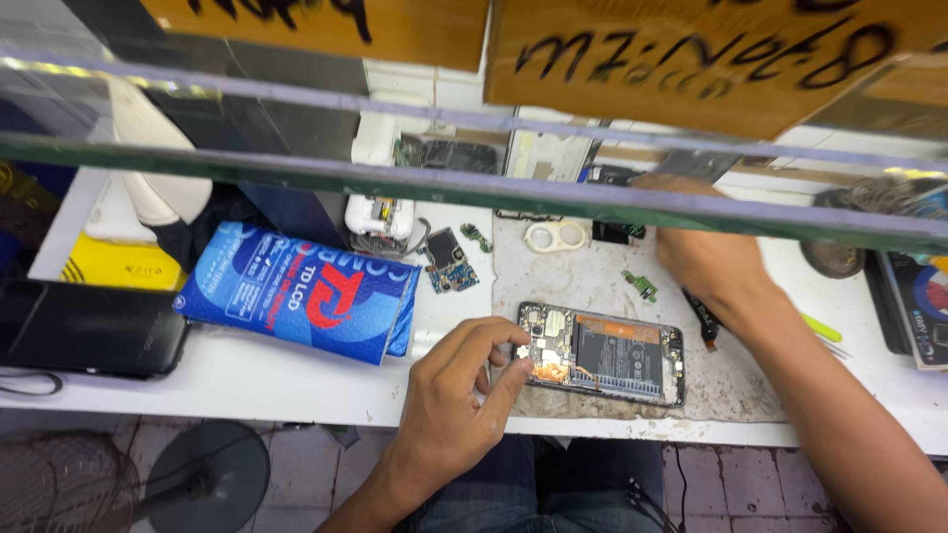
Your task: The person is repairing a smartphone by connecting internal ribbon cables and adjusting components. They use a screwdriver to loosen screws and manipulate the battery and camera modules within the open device chassis.
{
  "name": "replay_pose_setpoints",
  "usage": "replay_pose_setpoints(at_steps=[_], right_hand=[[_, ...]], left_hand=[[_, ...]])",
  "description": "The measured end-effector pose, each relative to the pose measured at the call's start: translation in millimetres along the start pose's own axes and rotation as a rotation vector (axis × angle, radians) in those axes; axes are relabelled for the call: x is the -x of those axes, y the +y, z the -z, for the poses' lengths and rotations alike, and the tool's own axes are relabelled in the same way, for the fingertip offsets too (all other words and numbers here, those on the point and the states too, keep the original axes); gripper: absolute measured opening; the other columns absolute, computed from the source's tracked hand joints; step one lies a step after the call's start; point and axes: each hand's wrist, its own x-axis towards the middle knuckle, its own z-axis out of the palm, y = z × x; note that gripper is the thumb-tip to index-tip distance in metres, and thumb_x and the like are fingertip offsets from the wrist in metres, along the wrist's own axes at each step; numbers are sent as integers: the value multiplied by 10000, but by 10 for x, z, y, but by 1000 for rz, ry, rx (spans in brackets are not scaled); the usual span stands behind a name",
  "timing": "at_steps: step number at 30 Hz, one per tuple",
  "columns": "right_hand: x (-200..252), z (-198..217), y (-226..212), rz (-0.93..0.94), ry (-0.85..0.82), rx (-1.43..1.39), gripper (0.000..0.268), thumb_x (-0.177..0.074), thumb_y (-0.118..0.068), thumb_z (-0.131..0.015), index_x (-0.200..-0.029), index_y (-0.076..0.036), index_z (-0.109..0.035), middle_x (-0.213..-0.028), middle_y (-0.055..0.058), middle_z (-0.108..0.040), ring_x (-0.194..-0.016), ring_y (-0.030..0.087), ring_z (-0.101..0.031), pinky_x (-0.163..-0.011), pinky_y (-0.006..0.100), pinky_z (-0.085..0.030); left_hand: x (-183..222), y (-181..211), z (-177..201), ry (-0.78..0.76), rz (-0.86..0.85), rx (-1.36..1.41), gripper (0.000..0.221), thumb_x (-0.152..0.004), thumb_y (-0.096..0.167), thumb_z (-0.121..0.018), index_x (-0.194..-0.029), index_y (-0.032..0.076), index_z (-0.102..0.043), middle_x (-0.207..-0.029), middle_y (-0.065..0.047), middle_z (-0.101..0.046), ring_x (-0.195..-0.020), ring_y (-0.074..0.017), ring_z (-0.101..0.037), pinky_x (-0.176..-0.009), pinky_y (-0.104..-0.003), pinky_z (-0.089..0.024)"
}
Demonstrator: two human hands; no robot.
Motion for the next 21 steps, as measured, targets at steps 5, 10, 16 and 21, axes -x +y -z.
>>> replay_pose_setpoints(at_steps=[5,10,16,21], right_hand=[[295,425,-430,-130,-55,-92,119,-941,-104,-725,-1047,-52,-741,-1061,119,-751,-948,297,-715,-840,402,-555],[526,573,-847,-78,-137,-279,163,-839,-132,-761,-994,-83,-756,-991,62,-769,-878,229,-722,-783,350,-569],[615,543,-908,-118,-210,-295,323,-787,-259,-786,-1078,-122,-752,-1093,35,-752,-1029,238,-670,-874,386,-519],[787,524,-799,-12,-232,-229,771,-695,-567,-781,-1322,-138,-647,-1406,96,-614,-1307,321,-514,-1066,480,-355]], left_hand=[[-9,-5,11,35,29,-6,155,-930,27,-675,-1085,32,-685,-1071,-85,-717,-845,-167,-725,-609,-267,-565],[-26,7,5,51,-48,-120,169,-939,7,-643,-1100,36,-685,-1110,-103,-694,-1002,-258,-707,-845,-372,-561],[-65,27,-16,-18,17,-207,223,-894,25,-656,-1115,43,-680,-1149,-114,-686,-1058,-322,-649,-909,-419,-512],[-77,16,-36,-68,-33,-259,334,-924,61,-646,-1256,31,-640,-1274,-124,-672,-1102,-333,-623,-959,-434,-488]])
